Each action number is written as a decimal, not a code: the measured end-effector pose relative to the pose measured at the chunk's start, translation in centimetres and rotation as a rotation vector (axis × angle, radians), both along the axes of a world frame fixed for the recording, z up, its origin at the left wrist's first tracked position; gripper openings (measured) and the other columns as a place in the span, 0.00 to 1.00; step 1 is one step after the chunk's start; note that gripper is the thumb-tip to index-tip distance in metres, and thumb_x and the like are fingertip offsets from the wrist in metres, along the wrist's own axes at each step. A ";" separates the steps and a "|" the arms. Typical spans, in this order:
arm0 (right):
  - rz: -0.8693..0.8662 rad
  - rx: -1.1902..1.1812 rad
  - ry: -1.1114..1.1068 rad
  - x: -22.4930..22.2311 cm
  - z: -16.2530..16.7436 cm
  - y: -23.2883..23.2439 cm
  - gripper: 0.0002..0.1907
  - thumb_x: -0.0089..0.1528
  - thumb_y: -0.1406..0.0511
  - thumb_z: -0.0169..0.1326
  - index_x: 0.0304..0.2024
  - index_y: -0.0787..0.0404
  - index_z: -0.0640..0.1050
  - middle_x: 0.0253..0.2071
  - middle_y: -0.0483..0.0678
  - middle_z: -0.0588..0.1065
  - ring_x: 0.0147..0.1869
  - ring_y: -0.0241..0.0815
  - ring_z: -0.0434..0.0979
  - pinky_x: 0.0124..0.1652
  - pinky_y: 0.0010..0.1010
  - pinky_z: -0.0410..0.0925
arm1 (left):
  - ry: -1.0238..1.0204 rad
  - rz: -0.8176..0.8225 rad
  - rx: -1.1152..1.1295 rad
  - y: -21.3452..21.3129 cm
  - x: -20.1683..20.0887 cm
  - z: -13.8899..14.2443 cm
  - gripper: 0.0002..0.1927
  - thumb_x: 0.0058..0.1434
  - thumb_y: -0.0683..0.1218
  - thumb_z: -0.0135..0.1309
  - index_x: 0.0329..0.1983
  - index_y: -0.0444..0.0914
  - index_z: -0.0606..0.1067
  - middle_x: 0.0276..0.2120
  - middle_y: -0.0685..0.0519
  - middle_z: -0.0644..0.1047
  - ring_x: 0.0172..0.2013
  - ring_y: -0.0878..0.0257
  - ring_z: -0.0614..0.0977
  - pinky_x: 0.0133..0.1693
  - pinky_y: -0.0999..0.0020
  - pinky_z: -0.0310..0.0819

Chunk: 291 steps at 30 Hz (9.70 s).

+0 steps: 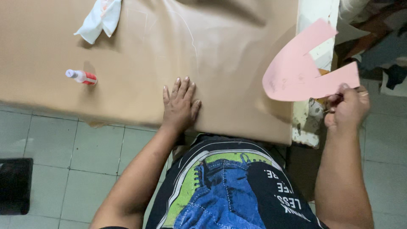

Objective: The person holds a pink paper shoe pattern piece on a tan leather sheet and traces around its edge with a pointed stylus. They then apply glue from a small bottle onto the pattern piece, wipe the area with a cloth, and press the pattern piece flat onto the leather sheet.

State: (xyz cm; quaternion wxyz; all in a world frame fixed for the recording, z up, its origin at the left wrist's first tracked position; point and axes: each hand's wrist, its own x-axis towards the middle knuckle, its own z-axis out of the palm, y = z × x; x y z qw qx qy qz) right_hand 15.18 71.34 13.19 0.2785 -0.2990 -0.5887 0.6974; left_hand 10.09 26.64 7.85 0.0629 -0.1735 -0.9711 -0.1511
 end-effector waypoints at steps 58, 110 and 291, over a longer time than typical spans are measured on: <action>0.442 0.809 -0.448 -8.7 -1.6 -7.5 0.17 0.57 0.64 0.69 0.40 0.63 0.74 0.36 0.46 0.79 0.38 0.38 0.79 0.41 0.31 0.73 | -0.216 0.006 0.192 4.5 0.1 2.5 0.41 0.53 0.64 0.64 0.71 0.52 0.67 0.74 0.48 0.54 0.75 0.44 0.47 0.69 0.34 0.30; 0.560 1.062 -0.285 -5.2 -1.6 -5.7 0.25 0.56 0.61 0.73 0.49 0.63 0.77 0.49 0.52 0.73 0.49 0.45 0.76 0.49 0.34 0.70 | -0.153 -0.017 0.293 4.3 1.3 3.6 0.36 0.51 0.62 0.68 0.62 0.48 0.76 0.73 0.48 0.59 0.75 0.47 0.52 0.70 0.36 0.33; 1.275 1.366 -0.158 -12.5 8.2 -23.9 0.09 0.65 0.60 0.55 0.38 0.56 0.84 0.33 0.50 0.81 0.41 0.51 0.79 0.54 0.44 0.65 | -0.653 -0.314 -0.266 14.1 -0.5 6.0 0.28 0.69 0.44 0.47 0.70 0.27 0.63 0.64 0.35 0.70 0.59 0.44 0.77 0.56 0.46 0.71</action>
